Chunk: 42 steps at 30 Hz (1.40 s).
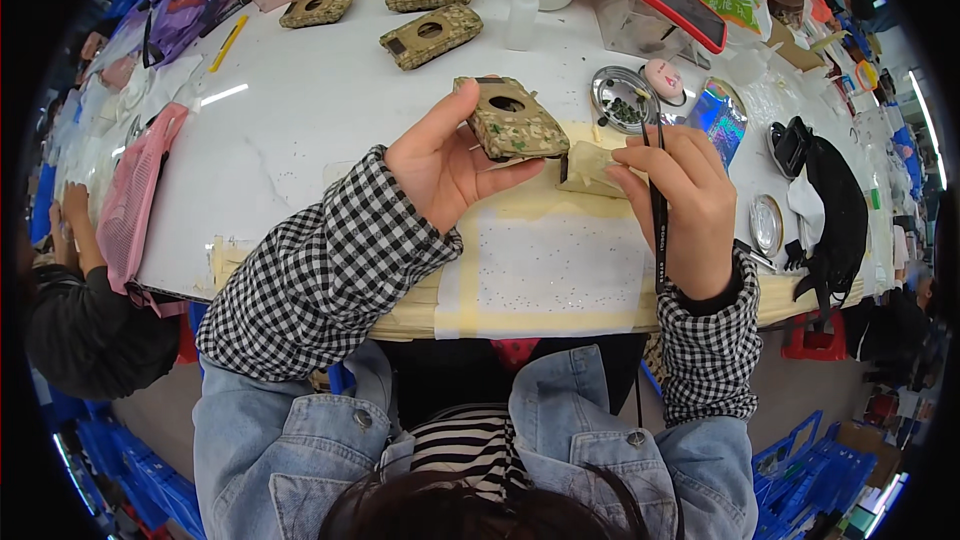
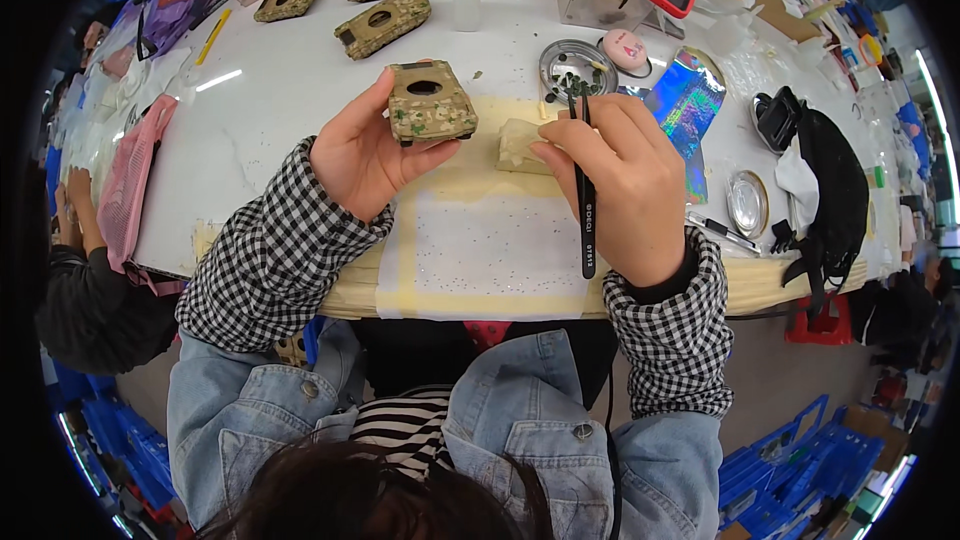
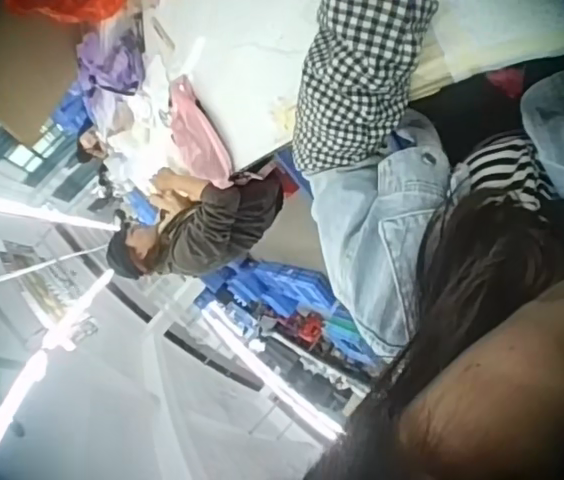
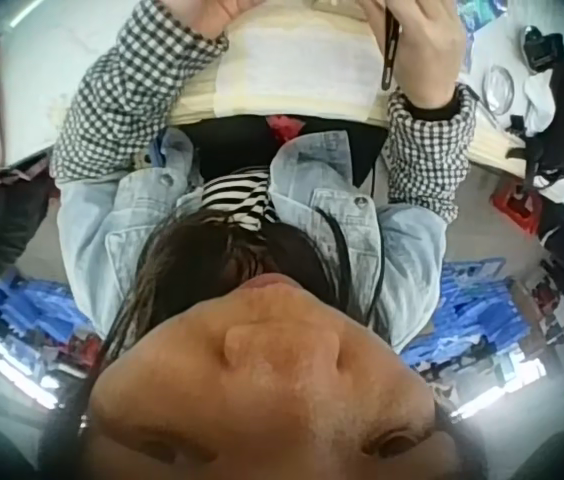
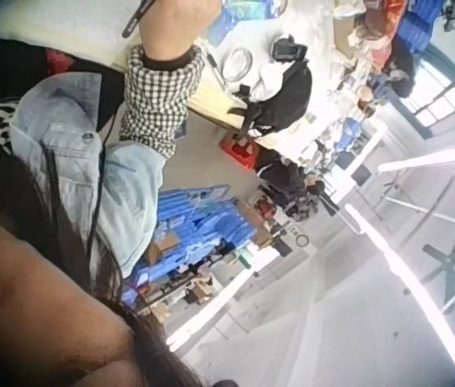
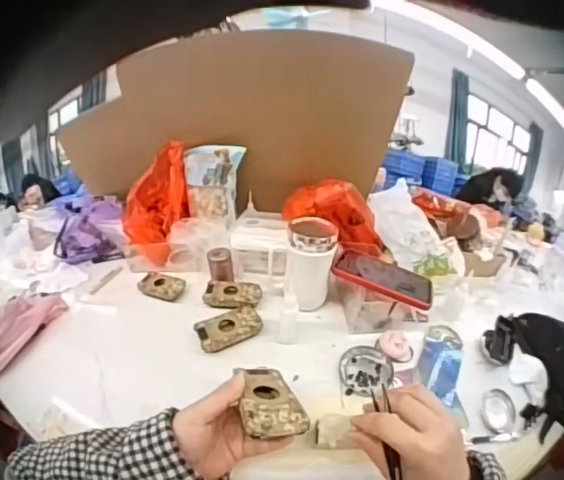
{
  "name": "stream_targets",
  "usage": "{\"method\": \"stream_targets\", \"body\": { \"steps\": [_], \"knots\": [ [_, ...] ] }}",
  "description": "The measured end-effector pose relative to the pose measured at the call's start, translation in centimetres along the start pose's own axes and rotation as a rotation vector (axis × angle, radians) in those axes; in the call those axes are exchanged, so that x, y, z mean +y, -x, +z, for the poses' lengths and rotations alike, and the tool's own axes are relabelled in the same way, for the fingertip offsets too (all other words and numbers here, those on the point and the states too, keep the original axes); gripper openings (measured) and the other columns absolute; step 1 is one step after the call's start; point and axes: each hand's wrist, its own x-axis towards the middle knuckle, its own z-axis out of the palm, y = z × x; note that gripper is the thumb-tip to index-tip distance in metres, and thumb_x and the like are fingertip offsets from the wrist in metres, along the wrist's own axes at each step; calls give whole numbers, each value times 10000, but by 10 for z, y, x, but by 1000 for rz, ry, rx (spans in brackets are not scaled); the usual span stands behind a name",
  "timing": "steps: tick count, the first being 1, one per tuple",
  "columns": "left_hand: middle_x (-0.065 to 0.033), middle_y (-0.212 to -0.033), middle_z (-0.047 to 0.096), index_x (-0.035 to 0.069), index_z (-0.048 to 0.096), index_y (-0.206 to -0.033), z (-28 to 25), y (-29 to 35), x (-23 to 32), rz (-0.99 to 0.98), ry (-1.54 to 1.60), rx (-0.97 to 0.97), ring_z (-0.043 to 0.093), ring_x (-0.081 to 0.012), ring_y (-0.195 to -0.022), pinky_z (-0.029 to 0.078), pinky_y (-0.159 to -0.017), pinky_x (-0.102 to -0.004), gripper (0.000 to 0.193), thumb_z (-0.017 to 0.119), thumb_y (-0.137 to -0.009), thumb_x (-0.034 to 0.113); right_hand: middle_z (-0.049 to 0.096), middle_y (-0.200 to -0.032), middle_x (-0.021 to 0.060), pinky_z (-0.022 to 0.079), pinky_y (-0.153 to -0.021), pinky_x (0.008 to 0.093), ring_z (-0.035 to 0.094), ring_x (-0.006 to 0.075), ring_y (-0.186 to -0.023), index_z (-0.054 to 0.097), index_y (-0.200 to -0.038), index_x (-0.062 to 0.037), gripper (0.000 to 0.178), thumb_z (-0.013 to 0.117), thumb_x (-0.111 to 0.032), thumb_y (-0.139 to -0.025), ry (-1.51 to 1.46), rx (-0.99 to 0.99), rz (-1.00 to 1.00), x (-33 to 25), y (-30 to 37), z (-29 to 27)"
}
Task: Painting and detailing small camouflage-patterned toy tanks using a brush and a palette at a workstation.
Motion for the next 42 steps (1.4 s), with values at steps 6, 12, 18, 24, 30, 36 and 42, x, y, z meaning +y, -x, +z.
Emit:
{"method": "stream_targets", "body": {
  "steps": [6, 12, 18, 24, 30, 36, 42],
  "knots": [
    [-163, -1224, 486, 41, 346, -1297, 0, 3, -1, -33, -82, -16, 531, -286, -1097, 497, -898, -417, 427, 338, -966, 311, 609, -791, 106, 452, -639, 305, 575, 235, -739, 617, -818, -16, 170, 703, 12, -674, -100, 110, 19, -15, -15, -28],
    [-131, -1185, 479, 64, 348, -1262, 4, 5, -2, -62, -156, -82, 540, -284, -1072, 482, -898, -449, 461, 449, -925, 362, 610, -796, 114, 441, -684, 277, 558, 199, -741, 606, -890, -4, 146, 657, 8, -754, -523, 229, 126, -32, -16, -23],
    [-129, -1180, 482, 55, 320, -1276, 6, 7, -3, -50, -217, -98, 543, -270, -1067, 494, -886, -433, 472, 441, -930, 354, 611, -765, 75, 410, -618, 265, 495, 166, -661, 593, -859, -13, 106, 655, -15, -773, -662, 231, 154, -34, -12, 9],
    [-140, -1172, 490, 17, 298, -1274, 10, 9, -7, -29, -207, -124, 554, -257, -1060, 511, -880, -410, 471, 418, -943, 330, 584, -728, 55, 382, -578, 244, 453, 138, -620, 589, -836, -21, 87, 657, -32, -783, -657, 196, 154, -31, -11, 18],
    [-143, -1175, 491, 25, 299, -1278, 10, 9, -7, -33, -211, -125, 560, -248, -1055, 513, -878, -396, 477, 435, -937, 330, 559, -697, 46, 386, -569, 244, 459, 139, -609, 591, -825, -22, 87, 664, -33, -778, -630, 199, 165, -33, -11, 17],
    [-139, -1168, 497, 37, 294, -1284, 9, 9, -8, -27, -224, -107, 567, -244, -1045, 513, -876, -393, 484, 443, -934, 336, 563, -702, 54, 393, -576, 248, 479, 145, -622, 590, -829, -12, 89, 662, -25, -777, -609, 192, 145, -35, -12, 16],
    [-143, -1173, 499, 36, 295, -1283, 8, 9, -8, -29, -213, -124, 571, -247, -1041, 512, -876, -391, 483, 445, -933, 334, 566, -705, 57, 395, -579, 248, 480, 148, -624, 594, -837, -9, 89, 659, -21, -779, -615, 189, 150, -34, -11, 17]
  ]
}}
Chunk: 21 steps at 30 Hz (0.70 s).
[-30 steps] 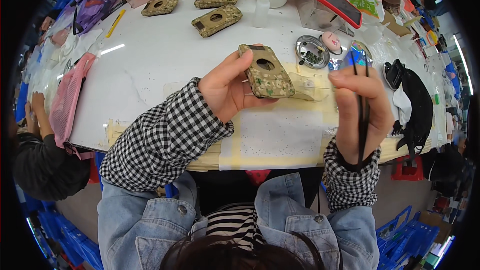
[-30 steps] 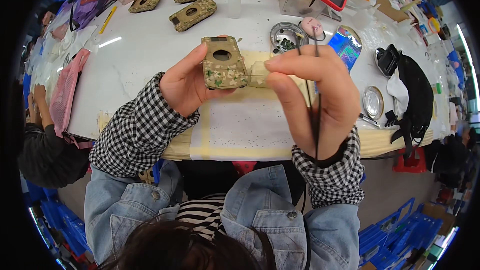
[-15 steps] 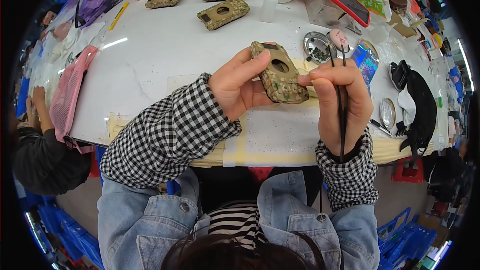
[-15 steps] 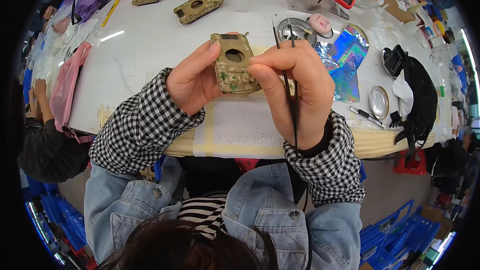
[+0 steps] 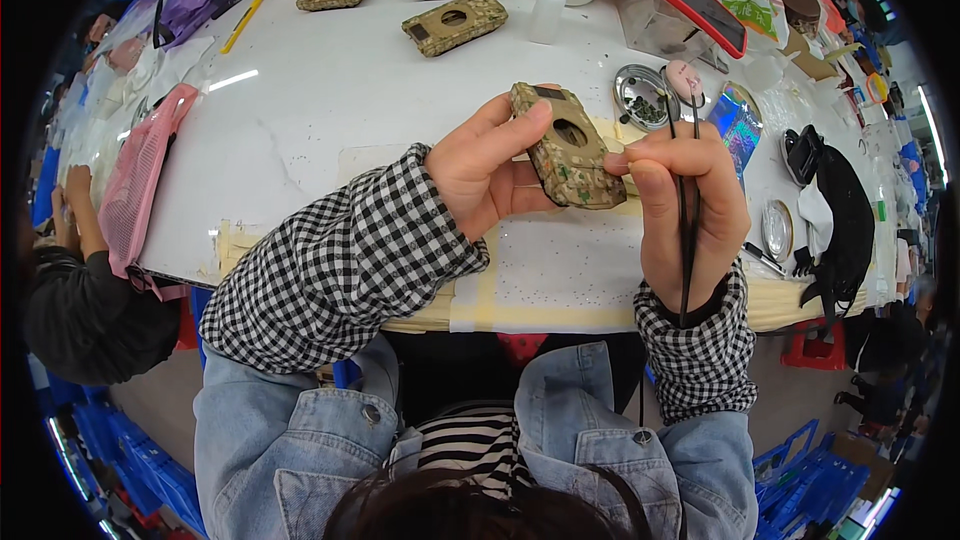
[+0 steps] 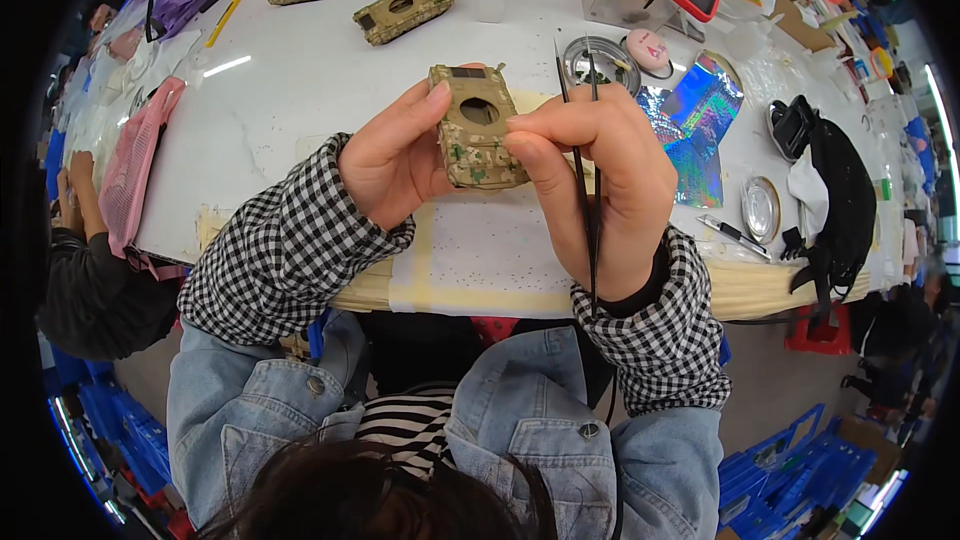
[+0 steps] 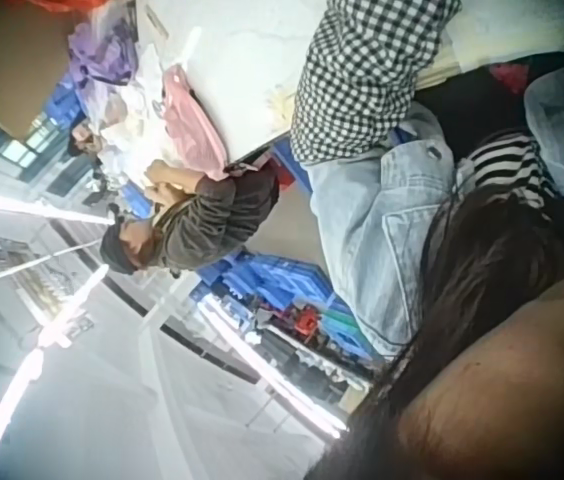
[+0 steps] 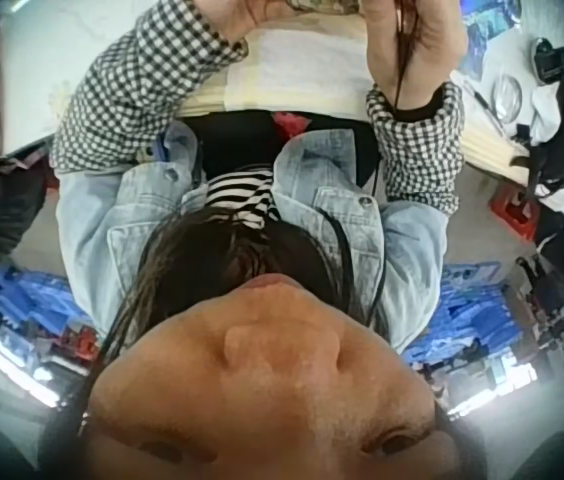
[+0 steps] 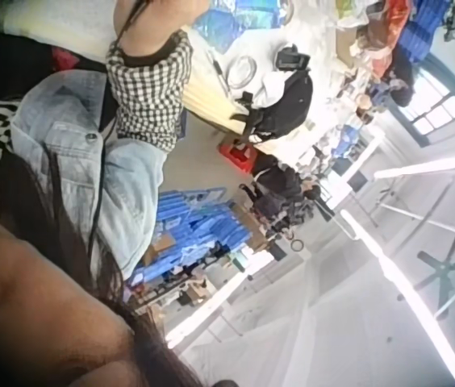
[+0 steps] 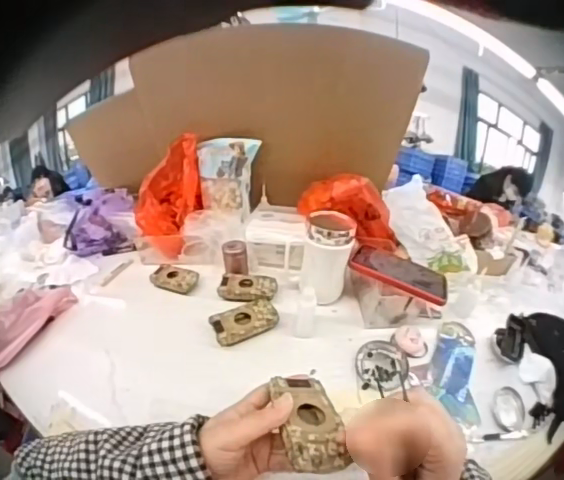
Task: Painting and detailing small camouflage-patterned toy tanks using a brush and a palette at a workstation.
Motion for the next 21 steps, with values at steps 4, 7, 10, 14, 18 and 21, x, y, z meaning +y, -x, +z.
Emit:
{"method": "stream_targets", "body": {
  "steps": [4, 7, 10, 14, 18, 21],
  "knots": [
    [-146, -1178, 498, 36, 297, -1280, -1, 0, 0, -5, 1, 1, 569, -248, -1044, 512, -876, -391, 484, 448, -932, 336, 561, -696, 54, 387, -573, 247, 471, 145, -618, 592, -836, -10, 83, 655, -23, -783, 6, 2, -12, 0, 0, 0],
    [-144, -1177, 497, 36, 298, -1280, 0, 0, 1, -4, 4, -1, 568, -247, -1045, 513, -874, -390, 482, 449, -932, 334, 559, -690, 54, 377, -566, 246, 458, 140, -608, 592, -832, -13, 76, 652, -26, -787, -1, 4, 8, -1, 0, 0],
    [-140, -1169, 498, 38, 298, -1280, 0, 1, 1, -6, 6, 5, 568, -246, -1044, 516, -870, -391, 481, 450, -931, 332, 568, -706, 57, 373, -575, 239, 451, 132, -612, 577, -845, -12, 72, 634, -34, -807, 13, -14, 5, 0, 0, -1],
    [-129, -1168, 492, 37, 306, -1278, -1, -1, 0, -12, 8, 26, 567, -245, -1041, 519, -864, -392, 483, 458, -929, 333, 588, -757, 68, 377, -623, 228, 458, 120, -654, 539, -878, -4, 57, 576, -38, -853, -59, 53, 37, -3, 1, -5],
    [-120, -1177, 484, 36, 320, -1272, -3, -1, 0, 14, 10, 34, 568, -245, -1036, 518, -866, -385, 483, 469, -924, 336, 589, -764, 81, 390, -645, 230, 487, 139, -672, 545, -856, 9, 36, 568, -18, -851, 117, 126, 35, -5, 2, -25],
    [-116, -1176, 484, 37, 327, -1270, 0, 0, 3, 11, 25, 48, 573, -239, -1024, 516, -867, -373, 478, 473, -922, 330, 574, -741, 91, 400, -596, 248, 510, 170, -641, 567, -821, 9, 59, 622, -1, -802, 473, 92, 20, 2, 5, -40]
  ]
}}
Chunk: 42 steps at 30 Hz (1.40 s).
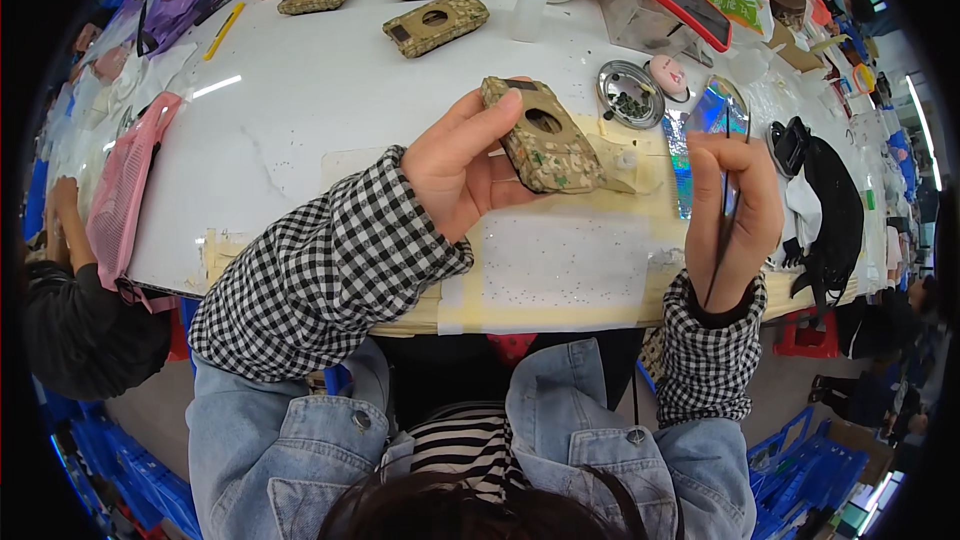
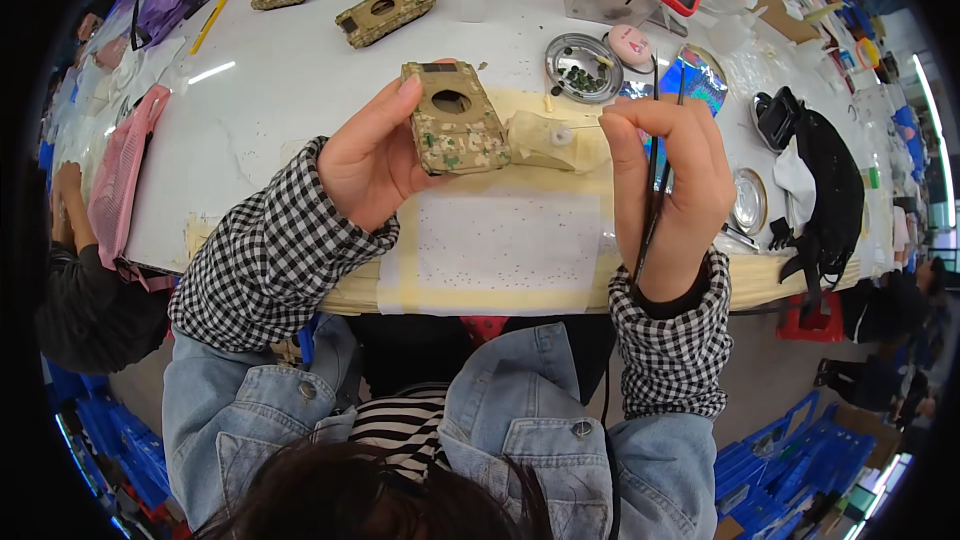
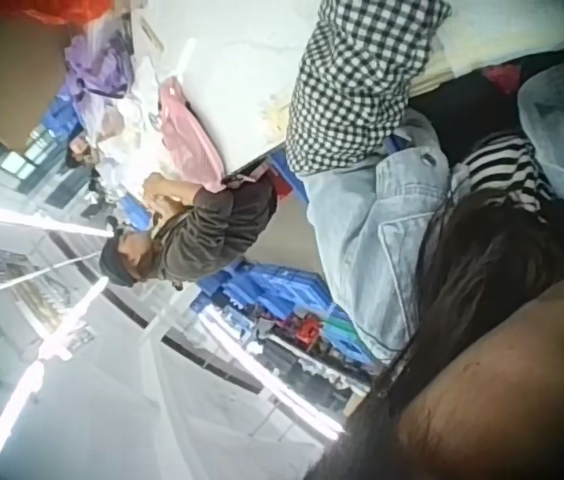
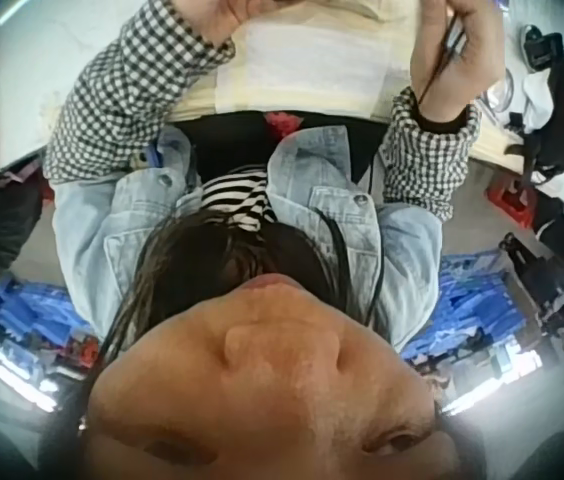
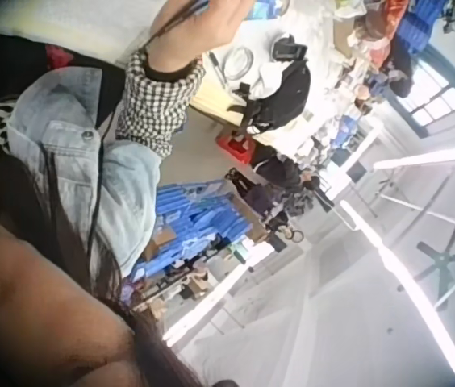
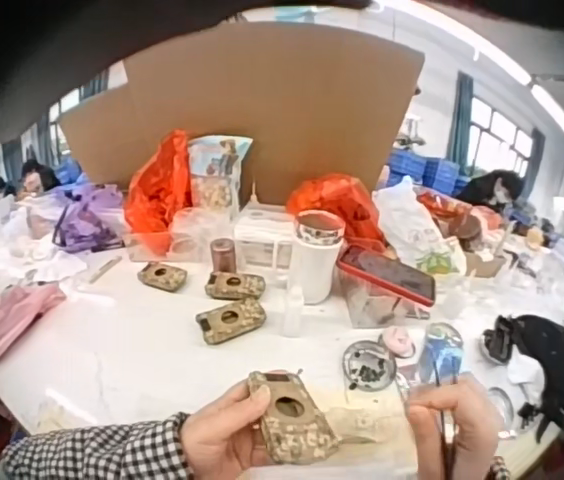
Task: Painting and detailing small camouflage-patterned toy tanks using a brush and a palette at a workstation.
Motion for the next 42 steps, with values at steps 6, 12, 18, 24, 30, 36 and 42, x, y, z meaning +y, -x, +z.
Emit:
{"method": "stream_targets", "body": {
  "steps": [6, 12, 18, 24, 30, 36, 42],
  "knots": [
    [-165, -1187, 525, 18, 389, -1256, -5, -3, -5, 34, -27, 83, 548, -246, -1089, 498, -910, -349, 411, 356, -962, 304, 570, -734, 98, 444, -583, 306, 562, 242, -659, 587, -798, -8, 131, 691, -8, -718, 115, -70, -77, 12, 8, 14],
    [-185, -1179, 526, -10, 397, -1238, -6, -4, -3, 47, -41, 73, 551, -247, -1084, 508, -904, -348, 409, 343, -968, 292, 579, -731, 87, 454, -588, 305, 564, 236, -657, 598, -793, -17, 133, 699, -10, -706, 116, -61, -88, 13, 8, 15],
    [-189, -1179, 525, -18, 394, -1237, -6, -4, -3, 59, -14, 73, 553, -247, -1079, 515, -894, -343, 408, 337, -969, 284, 580, -726, 89, 456, -610, 302, 570, 224, -691, 601, -778, -17, 116, 699, -24, -716, 138, -96, -102, 13, 8, 20],
    [-185, -1178, 526, -19, 397, -1230, -8, -4, -4, 80, -22, 77, 554, -247, -1078, 516, -894, -343, 402, 357, -964, 278, 611, -795, 111, 455, -657, 299, 584, 239, -739, 638, -869, -24, 146, 691, -91, -751, 116, -143, -41, 14, 8, 13],
    [-177, -1176, 528, -18, 398, -1228, -7, -2, -2, 82, -2, 90, 561, -249, -1067, 525, -882, -347, 397, 370, -960, 273, 599, -1027, 195, 453, -904, 378, 596, 255, -978, 542, -1077, 96, 501, 312, -338, -977, -104, -76, 105, 28, 12, -24],
    [-161, -1167, 533, -20, 397, -1235, -12, -1, -3, 89, 13, 31, 560, -251, -1069, 536, -863, -343, 402, 367, -961, 273, 607, -1003, 187, 450, -879, 343, 592, 238, -982, 540, -941, 53, 309, 441, -240, -936, -28, -73, 239, 34, 28, -46],
    [-144, -1067, 578, 1, 478, -1109, -12, -5, -2, 77, 86, 46, 603, -245, -982, 529, -863, -361, 319, 450, -932, 265, 573, -849, 171, 455, -743, 355, 593, 325, -964, 460, -865, -2, 350, 742, -153, -723, 272, -284, 122, 52, 36, -37]
  ]
}}
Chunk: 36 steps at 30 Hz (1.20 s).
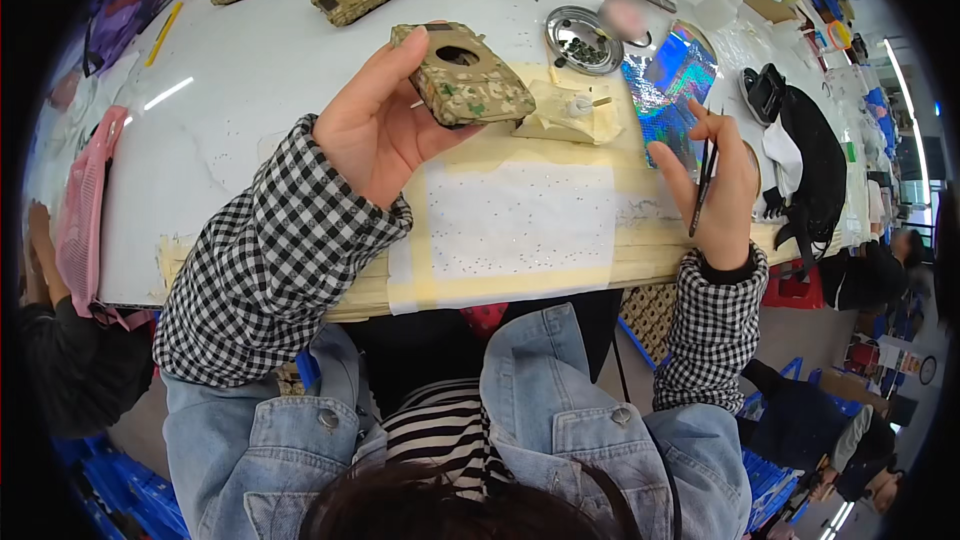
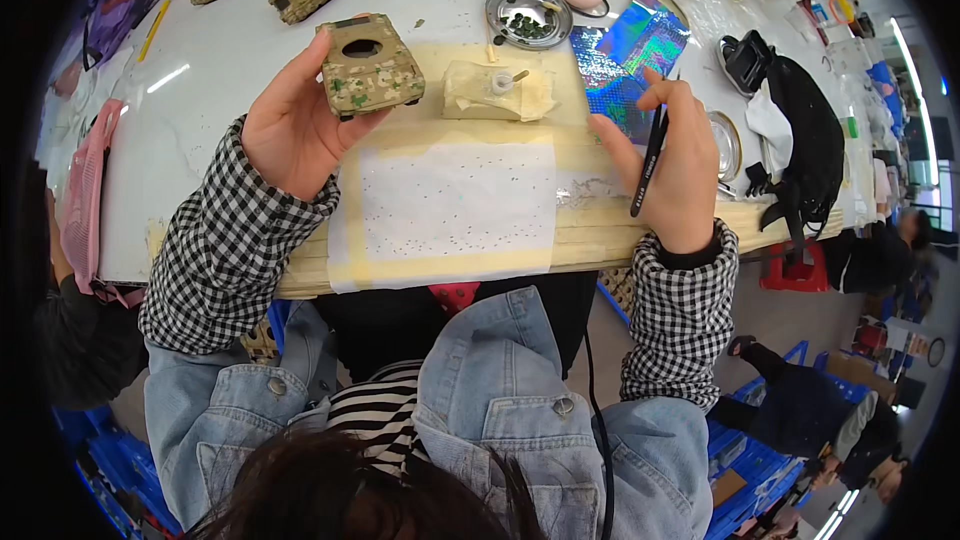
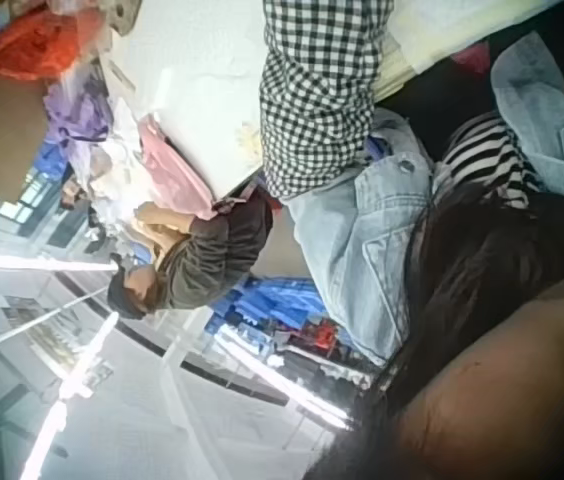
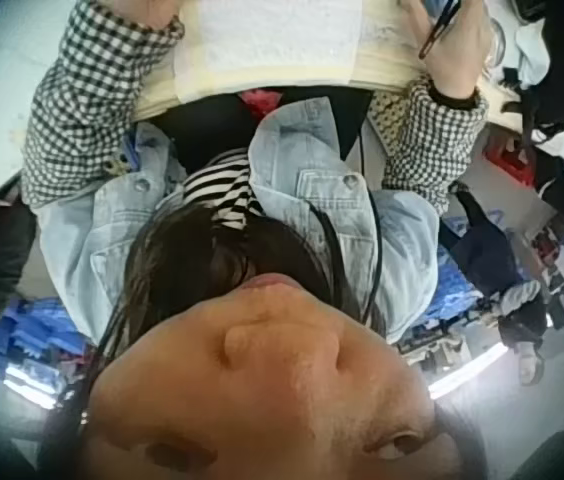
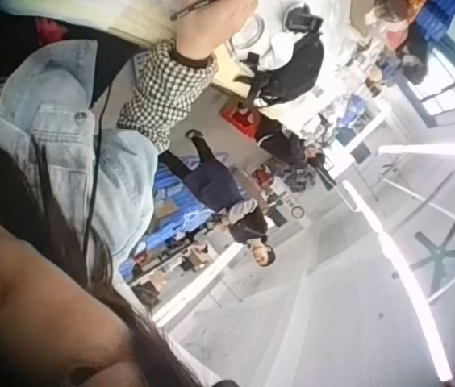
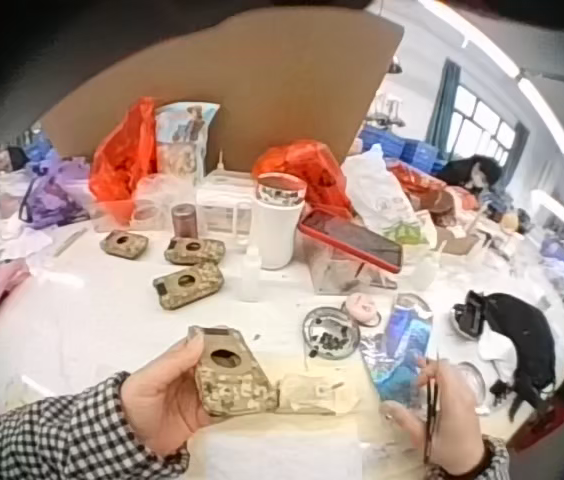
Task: Painting and detailing small camouflage-patterned toy tanks using a brush and a palette at a workstation.
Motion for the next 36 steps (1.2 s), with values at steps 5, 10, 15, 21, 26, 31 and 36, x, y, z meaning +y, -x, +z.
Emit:
{"method": "stream_targets", "body": {
  "steps": [5, 10, 15, 21, 26, 31, 36],
  "knots": [
    [-145, -1069, 578, 6, 484, -1101, -1, 1, 0, 1, 5, -11, 602, -245, -988, 532, -859, -359, 304, 447, -934, 257, 569, -903, 168, 443, -781, 380, 550, 340, -1003, 447, -891, -3, 377, 738, -139, -695, 35, -60, -93, 0, -8, 11],
    [-159, -1148, 540, -17, 418, -1199, -6, -1, 1, -4, 3, -69, 564, -262, -1055, 528, -875, -354, 368, 386, -955, 256, 575, -898, 161, 448, -759, 379, 550, 334, -925, 464, -886, -11, 280, 682, -81, -725, 111, -73, -141, 8, -11, 20],
    [-167, -1186, 524, -31, 401, -1229, -8, -1, 0, 7, -10, -75, 547, -271, -1086, 523, -885, -360, 396, 365, -962, 259, 591, -901, 154, 452, -738, 344, 566, 314, -883, 477, -893, -19, 229, 658, -67, -761, 159, -71, -24, 9, -9, 16],
    [-166, -1182, 529, -34, 407, -1223, -4, 0, 0, 5, -54, -32, 545, -271, -1091, 520, -889, -368, 405, 374, -958, 270, 608, -999, 190, 419, -859, 323, 586, 250, -953, 473, -1062, 42, 360, 529, -272, -896, -344, -5, 60, -20, 16, -3],
    [-161, -1101, 567, -9, 475, -1134, -12, -4, -4, 21, -3, -30, 580, -262, -1028, 513, -891, -385, 352, 458, -926, 273, 593, -1042, 191, 422, -877, 324, 594, 263, -1002, 413, -1194, 45, 526, 685, -156, -792, -624, -276, 177, -69, 42, -8],
    [-160, -1105, 579, -3, 488, -1137, 8, 3, 5, -100, 63, 74, 569, -246, -1036, 472, -917, -358, 350, 454, -921, 270, 642, -946, 123, 457, -799, 328, 592, 269, -929, 628, -966, 2, 273, 711, -49, -711, -741, -363, 7, -74, 40, 7],
    [-148, -1081, 595, -8, 475, -1151, 11, 3, 6, -90, 19, 100, 582, -234, -1022, 484, -911, -358, 374, 414, -944, 297, 648, -839, 99, 451, -774, 320, 579, 247, -886, 637, -865, -4, 164, 702, -54, -724, -886, -299, 162, -91, 49, 24]
  ]
}}
